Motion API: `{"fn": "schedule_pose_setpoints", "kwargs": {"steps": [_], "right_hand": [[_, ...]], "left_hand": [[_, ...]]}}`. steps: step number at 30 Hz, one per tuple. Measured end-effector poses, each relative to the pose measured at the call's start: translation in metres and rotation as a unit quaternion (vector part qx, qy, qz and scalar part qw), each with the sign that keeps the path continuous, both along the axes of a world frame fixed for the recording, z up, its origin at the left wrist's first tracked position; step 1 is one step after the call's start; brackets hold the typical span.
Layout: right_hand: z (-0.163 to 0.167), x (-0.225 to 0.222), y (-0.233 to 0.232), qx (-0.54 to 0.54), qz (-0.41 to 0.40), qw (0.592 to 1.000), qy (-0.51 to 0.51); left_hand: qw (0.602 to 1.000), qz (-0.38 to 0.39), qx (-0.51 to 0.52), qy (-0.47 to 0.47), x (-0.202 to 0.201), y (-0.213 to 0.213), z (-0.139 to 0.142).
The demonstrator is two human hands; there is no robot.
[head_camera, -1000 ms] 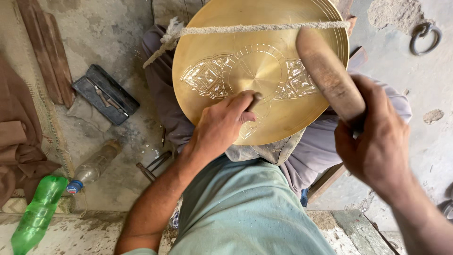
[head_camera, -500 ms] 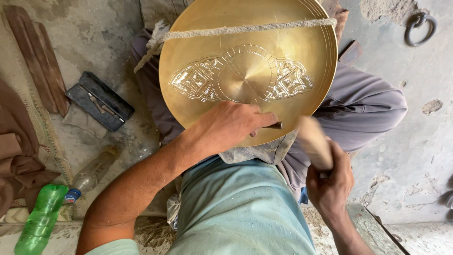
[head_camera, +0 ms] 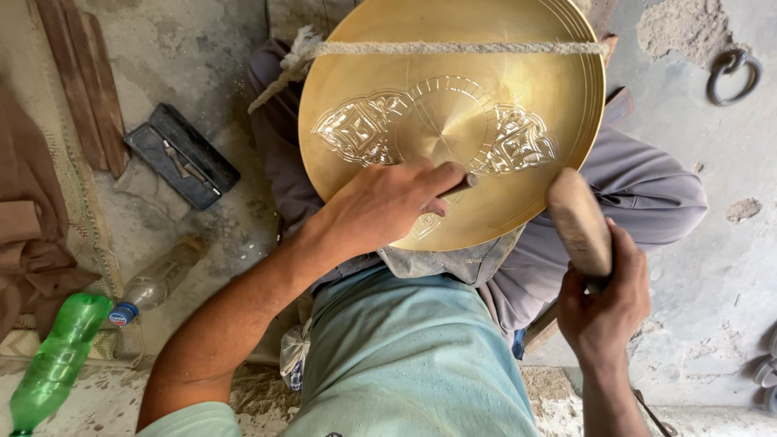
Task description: The person is engraving a decorative pattern on a brass plate using a chisel and a wooden mallet. They repeatedly strike the chisel to create intricate designs on the metal surface.
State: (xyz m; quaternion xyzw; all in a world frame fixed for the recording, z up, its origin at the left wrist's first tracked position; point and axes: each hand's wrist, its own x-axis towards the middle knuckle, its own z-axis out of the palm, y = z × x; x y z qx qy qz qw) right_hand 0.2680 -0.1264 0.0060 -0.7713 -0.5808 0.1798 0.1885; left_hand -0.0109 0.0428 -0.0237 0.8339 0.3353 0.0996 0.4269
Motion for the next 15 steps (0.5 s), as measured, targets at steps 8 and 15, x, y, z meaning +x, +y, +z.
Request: {"fn": "schedule_pose_setpoints", "kwargs": {"steps": [8, 15], "right_hand": [[0.025, -0.014, 0.043, -0.071, 0.147, 0.948, -0.273], [0.06, -0.033, 0.106, -0.014, 0.212, 0.947, -0.243]], "left_hand": [[0.998, -0.001, -0.002, -0.057, -0.003, -0.002, 0.006], [0.969, 0.227, 0.016, -0.091, -0.009, -0.035, 0.004]]}}
